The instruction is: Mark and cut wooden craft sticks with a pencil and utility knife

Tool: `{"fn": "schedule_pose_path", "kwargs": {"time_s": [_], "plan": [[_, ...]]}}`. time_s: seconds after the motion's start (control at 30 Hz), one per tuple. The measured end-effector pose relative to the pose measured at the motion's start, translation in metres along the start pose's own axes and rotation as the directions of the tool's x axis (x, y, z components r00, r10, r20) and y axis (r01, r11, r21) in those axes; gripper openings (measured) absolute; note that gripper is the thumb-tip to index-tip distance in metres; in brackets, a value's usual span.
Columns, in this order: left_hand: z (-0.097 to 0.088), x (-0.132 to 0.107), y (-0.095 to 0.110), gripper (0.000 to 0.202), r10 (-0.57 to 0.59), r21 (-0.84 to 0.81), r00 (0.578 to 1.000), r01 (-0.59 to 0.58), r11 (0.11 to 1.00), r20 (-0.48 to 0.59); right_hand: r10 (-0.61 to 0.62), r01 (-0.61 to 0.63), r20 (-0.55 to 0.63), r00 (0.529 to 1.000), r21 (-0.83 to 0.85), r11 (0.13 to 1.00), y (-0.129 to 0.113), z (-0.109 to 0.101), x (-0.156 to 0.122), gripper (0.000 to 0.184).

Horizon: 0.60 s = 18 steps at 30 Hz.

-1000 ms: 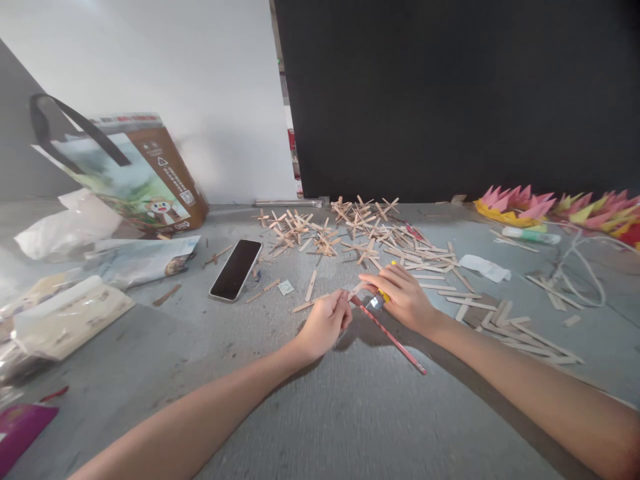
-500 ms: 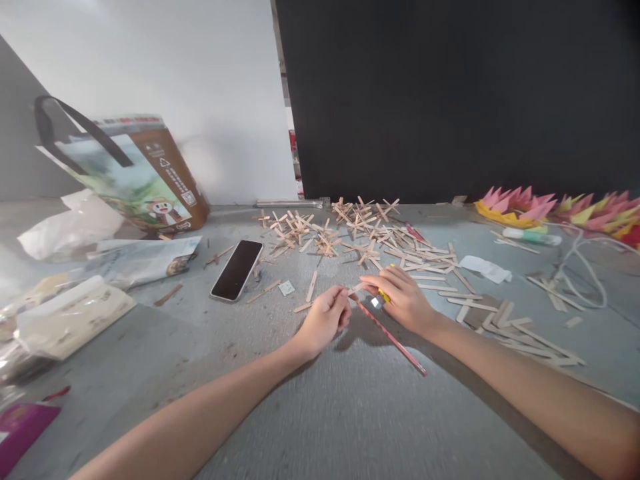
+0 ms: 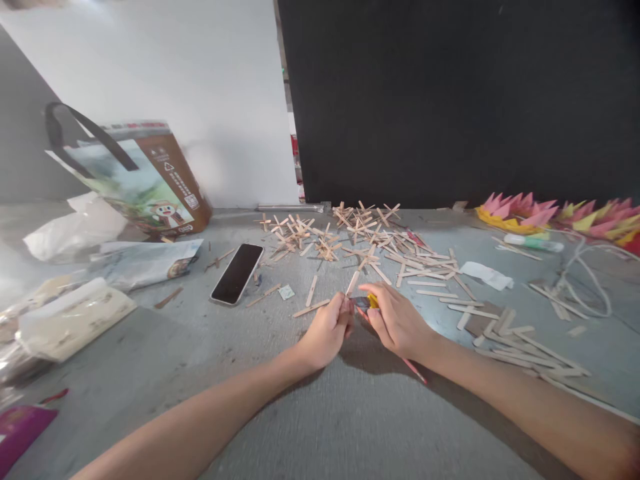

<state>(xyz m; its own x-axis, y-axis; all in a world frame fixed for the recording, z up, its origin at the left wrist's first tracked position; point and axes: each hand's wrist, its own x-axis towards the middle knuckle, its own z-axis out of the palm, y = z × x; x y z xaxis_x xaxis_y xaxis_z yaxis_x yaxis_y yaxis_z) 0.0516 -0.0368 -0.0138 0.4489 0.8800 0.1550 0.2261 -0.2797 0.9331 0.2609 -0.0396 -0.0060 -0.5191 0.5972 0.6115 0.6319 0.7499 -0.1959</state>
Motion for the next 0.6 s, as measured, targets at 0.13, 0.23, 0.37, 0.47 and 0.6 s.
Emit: {"fn": "schedule_pose_path", "kwargs": {"time_s": [0.13,0.23,0.37,0.47,0.6], "plan": [[-0.001,0.0,0.0,0.025,0.046,0.061,0.998,-0.044,0.997,-0.035,0.024,-0.022,0.049,0.998,-0.039,0.999,-0.004,0.0,-0.004,0.029],[-0.006,0.001,-0.001,0.024,0.043,0.113,0.998,-0.038,0.993,-0.049,0.04,-0.038,0.06,0.997,-0.028,0.999,-0.004,0.004,-0.007,0.033],[-0.011,0.001,-0.004,0.024,0.026,0.168,0.999,-0.018,0.986,-0.041,0.083,-0.087,0.05,0.995,0.092,0.992,-0.005,0.009,-0.012,0.032],[-0.012,-0.001,-0.005,0.02,-0.001,0.162,1.0,0.006,0.987,-0.031,0.14,-0.15,0.057,0.988,0.259,0.954,-0.008,0.01,-0.013,0.03],[-0.012,-0.003,-0.004,0.021,0.003,0.175,0.999,0.004,0.985,-0.043,0.222,-0.245,0.102,0.97,0.41,0.879,-0.013,0.009,-0.008,0.029]]}}
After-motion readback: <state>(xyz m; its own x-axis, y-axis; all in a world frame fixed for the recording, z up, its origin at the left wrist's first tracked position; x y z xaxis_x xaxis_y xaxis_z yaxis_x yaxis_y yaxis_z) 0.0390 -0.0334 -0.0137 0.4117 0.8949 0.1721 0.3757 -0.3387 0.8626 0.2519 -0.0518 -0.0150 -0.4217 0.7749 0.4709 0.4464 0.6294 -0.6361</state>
